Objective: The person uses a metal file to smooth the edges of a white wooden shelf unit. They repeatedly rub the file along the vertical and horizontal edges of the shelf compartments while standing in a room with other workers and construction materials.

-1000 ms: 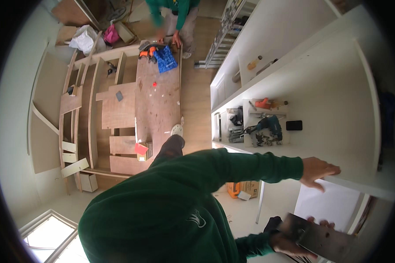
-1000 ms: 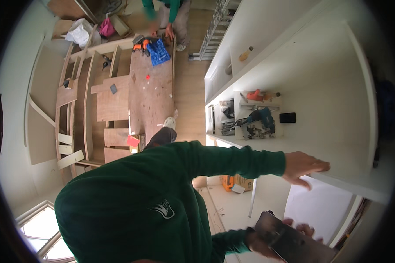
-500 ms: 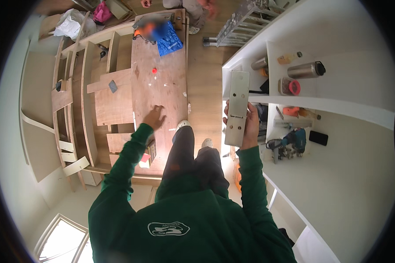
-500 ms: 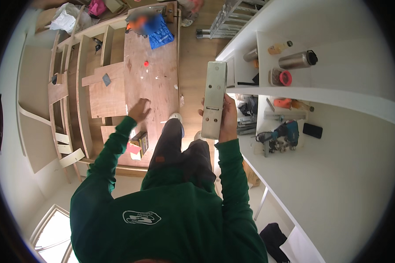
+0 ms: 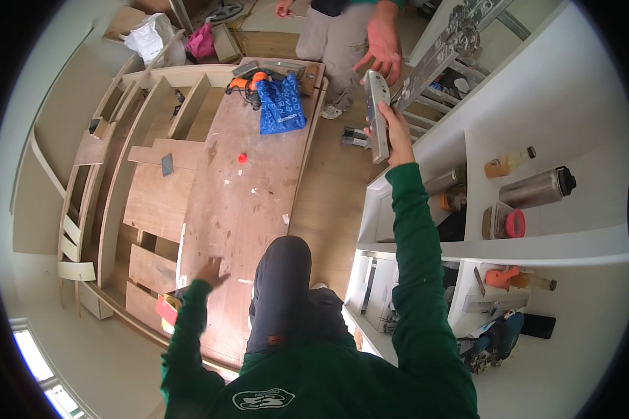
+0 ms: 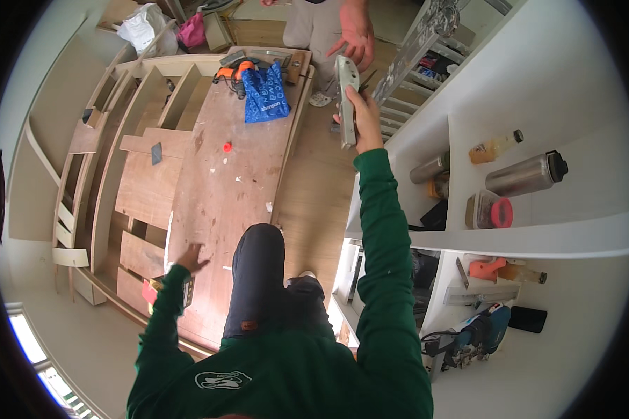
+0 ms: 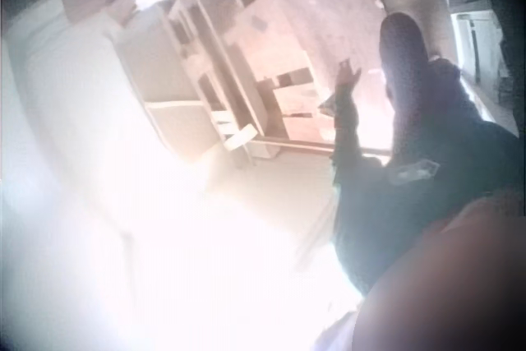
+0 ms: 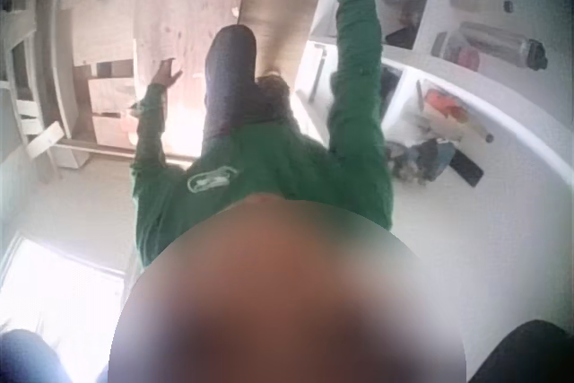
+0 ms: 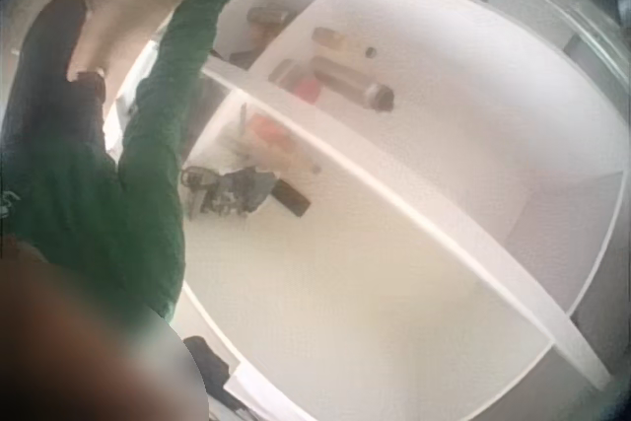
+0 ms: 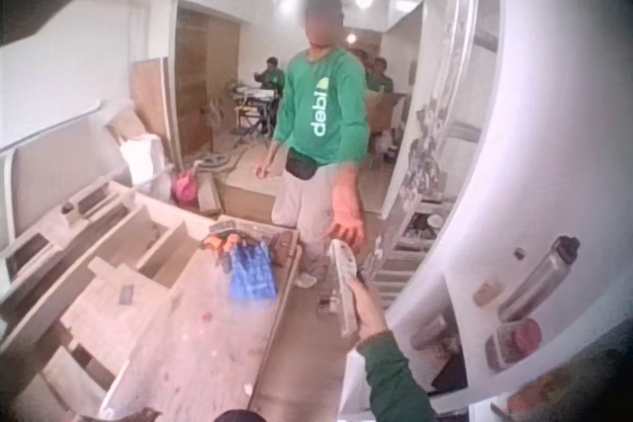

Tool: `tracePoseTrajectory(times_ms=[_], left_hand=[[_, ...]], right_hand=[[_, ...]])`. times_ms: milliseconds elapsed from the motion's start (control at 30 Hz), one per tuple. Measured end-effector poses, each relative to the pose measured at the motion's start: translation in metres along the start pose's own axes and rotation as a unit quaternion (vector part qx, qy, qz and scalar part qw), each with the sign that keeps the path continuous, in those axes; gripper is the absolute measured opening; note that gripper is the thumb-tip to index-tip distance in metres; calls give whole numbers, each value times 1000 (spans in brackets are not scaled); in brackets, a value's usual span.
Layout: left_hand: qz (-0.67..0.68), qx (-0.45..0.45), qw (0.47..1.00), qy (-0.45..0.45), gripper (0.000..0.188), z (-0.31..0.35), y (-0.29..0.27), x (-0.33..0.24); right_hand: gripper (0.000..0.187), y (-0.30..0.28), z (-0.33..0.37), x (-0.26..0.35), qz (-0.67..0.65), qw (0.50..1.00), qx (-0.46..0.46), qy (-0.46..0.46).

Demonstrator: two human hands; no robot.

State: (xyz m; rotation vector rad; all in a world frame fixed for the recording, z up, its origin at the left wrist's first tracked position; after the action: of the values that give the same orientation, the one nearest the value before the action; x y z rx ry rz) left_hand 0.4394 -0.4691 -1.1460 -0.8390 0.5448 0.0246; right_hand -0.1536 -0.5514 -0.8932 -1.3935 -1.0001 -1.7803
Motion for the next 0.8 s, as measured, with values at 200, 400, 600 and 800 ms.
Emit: tracePoseTrajectory(times_ms=[200,400,600,800], left_hand=[[106,-67,987,-101,51,169,94,44],[196,-5,948,-251,49,249,157,36],[324,-44,913,-243,41,237,201,-1],[347,1,919,-188,49,185,196,-40]], right_hand=[[44,2,-69,0,-30,999,10,44],[51,39,-144,40,-175,985,-10,11],[47,41,-128,-22,-141,988,10,57],[36,-52,106,-313,-132,937,-46,321]])
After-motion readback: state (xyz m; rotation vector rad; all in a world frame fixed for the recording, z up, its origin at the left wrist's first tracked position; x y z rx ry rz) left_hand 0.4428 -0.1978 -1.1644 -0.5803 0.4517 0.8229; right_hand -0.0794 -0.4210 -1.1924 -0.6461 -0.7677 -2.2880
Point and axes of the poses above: each hand's wrist, its own z-axis away from the middle knuckle, its own y-axis out of the palm, x = y × z, the point moved 1 cm from there along -z, towards the middle knuckle, and after that the axes turned 11 degrees about z, right-handed, at the moved point
